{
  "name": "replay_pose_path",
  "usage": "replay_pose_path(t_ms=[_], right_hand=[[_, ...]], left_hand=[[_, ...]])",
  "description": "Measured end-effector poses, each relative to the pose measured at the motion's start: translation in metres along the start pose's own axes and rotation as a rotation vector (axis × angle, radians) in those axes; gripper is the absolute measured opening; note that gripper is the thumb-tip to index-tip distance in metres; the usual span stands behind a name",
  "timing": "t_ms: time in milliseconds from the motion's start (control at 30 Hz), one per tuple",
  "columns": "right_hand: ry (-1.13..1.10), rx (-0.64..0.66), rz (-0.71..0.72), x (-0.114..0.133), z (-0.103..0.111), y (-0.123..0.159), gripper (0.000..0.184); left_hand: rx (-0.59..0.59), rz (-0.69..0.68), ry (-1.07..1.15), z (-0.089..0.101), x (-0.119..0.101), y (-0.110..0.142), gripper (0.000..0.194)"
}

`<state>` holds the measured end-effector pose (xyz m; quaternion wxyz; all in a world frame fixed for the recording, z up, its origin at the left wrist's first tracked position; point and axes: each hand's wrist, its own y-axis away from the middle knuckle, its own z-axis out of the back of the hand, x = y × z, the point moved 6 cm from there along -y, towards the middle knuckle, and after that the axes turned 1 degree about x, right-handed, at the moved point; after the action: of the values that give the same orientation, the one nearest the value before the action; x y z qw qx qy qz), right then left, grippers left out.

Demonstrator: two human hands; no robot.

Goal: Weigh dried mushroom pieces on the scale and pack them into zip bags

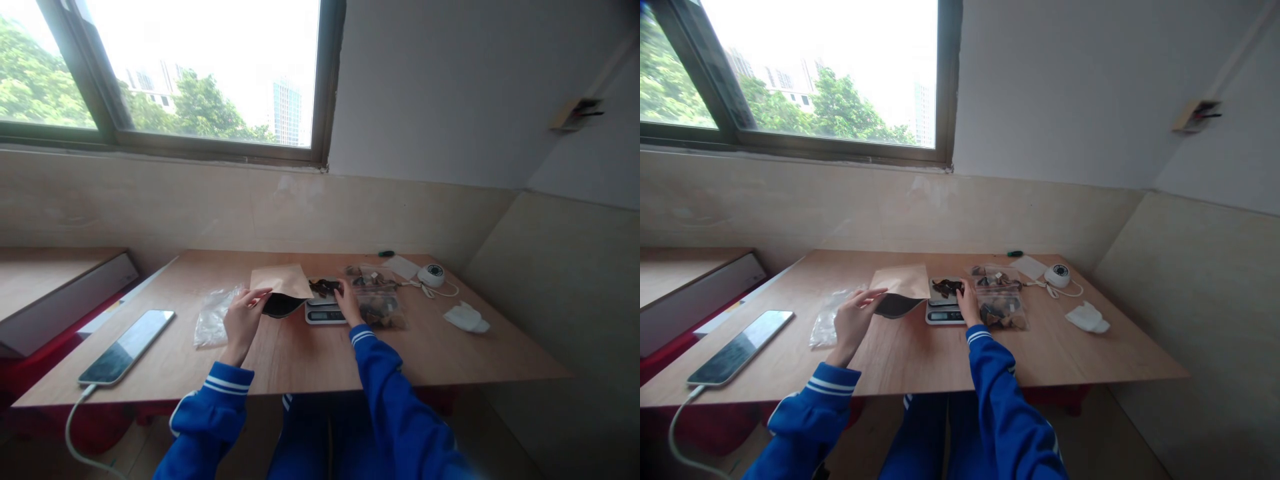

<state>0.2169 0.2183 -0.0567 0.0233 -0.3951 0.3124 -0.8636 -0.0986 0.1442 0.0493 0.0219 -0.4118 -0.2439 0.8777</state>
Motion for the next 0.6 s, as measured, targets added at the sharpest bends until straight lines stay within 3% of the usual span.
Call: replay_pose_path(t_ms=[167,367,467,567,600], right_hand=[[-0.085,-0.068,-0.049,0.004,0.006,0.012,0.044],[-0.101,-0.048,-0.065,0.016,0.012,0.018,0.04],[-0.084,-0.108,0.022,0.045,0.028,0.019,0.035],[-0.124,-0.161,0.12,0.097,0.048,0.03,0.027],[-0.16,-0.122,0.162,0.118,0.05,0.035,0.025]], left_hand=[[-0.003,-0.006,0.001,0.0,0.001,0.0,0.022],[0.01,-0.001,-0.01,-0.001,0.0,0.0,0.019],[0.013,0.008,-0.009,-0.001,-0.001,0.0,0.018],[0.02,0.015,-0.011,-0.002,-0.004,0.001,0.018],[0.024,0.018,-0.013,-0.002,-0.005,0.001,0.018]])
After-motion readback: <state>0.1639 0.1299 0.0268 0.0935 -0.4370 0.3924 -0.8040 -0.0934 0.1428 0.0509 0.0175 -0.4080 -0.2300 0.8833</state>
